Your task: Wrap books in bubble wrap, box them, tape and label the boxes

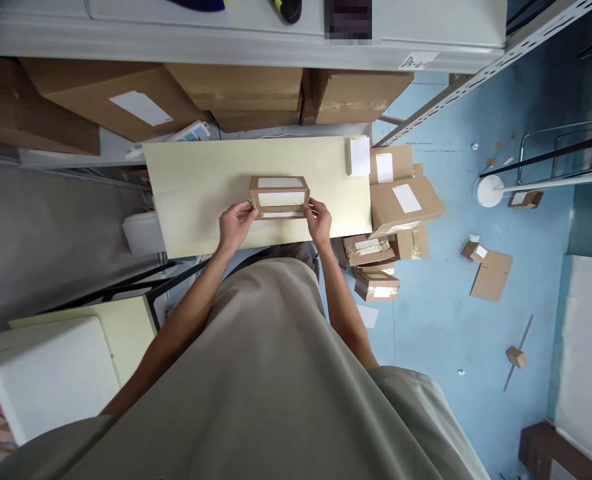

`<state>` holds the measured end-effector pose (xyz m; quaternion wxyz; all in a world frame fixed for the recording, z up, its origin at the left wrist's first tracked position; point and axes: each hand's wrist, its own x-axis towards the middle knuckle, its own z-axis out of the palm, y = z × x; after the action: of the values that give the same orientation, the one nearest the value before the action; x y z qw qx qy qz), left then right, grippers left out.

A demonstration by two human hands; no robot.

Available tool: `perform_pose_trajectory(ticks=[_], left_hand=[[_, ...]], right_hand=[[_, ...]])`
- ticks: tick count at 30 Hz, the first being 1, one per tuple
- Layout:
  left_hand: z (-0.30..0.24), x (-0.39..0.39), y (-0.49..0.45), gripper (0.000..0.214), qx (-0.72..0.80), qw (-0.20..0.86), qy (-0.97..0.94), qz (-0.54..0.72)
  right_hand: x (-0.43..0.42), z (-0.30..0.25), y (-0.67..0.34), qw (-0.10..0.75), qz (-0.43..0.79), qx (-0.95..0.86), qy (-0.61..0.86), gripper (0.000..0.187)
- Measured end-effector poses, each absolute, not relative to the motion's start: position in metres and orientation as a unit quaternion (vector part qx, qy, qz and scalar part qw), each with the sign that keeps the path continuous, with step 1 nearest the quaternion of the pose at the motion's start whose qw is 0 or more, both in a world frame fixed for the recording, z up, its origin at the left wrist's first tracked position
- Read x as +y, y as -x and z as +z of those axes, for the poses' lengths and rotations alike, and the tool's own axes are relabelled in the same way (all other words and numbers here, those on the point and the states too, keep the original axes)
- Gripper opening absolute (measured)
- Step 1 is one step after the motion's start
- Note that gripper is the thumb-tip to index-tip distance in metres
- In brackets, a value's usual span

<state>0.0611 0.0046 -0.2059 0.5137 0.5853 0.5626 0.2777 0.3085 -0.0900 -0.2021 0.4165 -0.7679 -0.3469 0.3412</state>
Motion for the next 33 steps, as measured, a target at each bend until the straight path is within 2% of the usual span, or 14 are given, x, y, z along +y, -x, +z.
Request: perform_pose_trajectory(ticks=[2, 7, 9, 13, 17, 23, 28, 31, 33], left_hand=[[-0.196, 0.005, -0.063, 0.032, 0.567, 0.495, -0.598, 0.278], [-0.204, -0.002, -0.065, 0.025, 0.588, 0.519, -0.601, 0.155], [-0.212, -0.007, -0.063, 0.033, 0.602, 0.530, -0.574, 0.164], [-0.215, -0.017, -0.065, 0.048, 0.599, 0.562, -0.531, 0.208], [-0.200, -0.025, -0.073, 0.044, 0.573, 0.575, -0.547, 0.204], [-0.178, -0.034, -0.089, 0.043, 0.543, 0.573, -0.577, 0.210], [-0.166, -0.041, -0.115, 0.046, 0.524, 0.580, -0.601, 0.166], [-0.153, -0.053, -0.145, 0.051, 0.491, 0.599, -0.624, 0.107], [-0.141, -0.065, -0.174, 0.057, 0.442, 0.646, -0.621, 0.042]], right_hand=[[-0.098, -0.191, -0.310, 0.420, 0.318, -0.327, 0.785, 0.066], [-0.119, -0.186, -0.306, 0.354, 0.329, -0.302, 0.822, 0.072], [-0.126, -0.190, -0.302, 0.359, 0.330, -0.274, 0.829, 0.079], [-0.134, -0.191, -0.291, 0.421, 0.358, -0.239, 0.799, 0.093], [-0.147, -0.179, -0.285, 0.456, 0.409, -0.243, 0.752, 0.086], [-0.180, -0.148, -0.301, 0.464, 0.370, -0.221, 0.774, 0.081], [-0.202, -0.134, -0.327, 0.470, 0.344, -0.221, 0.782, 0.074], [-0.222, -0.129, -0.354, 0.445, 0.307, -0.200, 0.817, 0.066], [-0.243, -0.124, -0.379, 0.397, 0.276, -0.171, 0.859, 0.062]])
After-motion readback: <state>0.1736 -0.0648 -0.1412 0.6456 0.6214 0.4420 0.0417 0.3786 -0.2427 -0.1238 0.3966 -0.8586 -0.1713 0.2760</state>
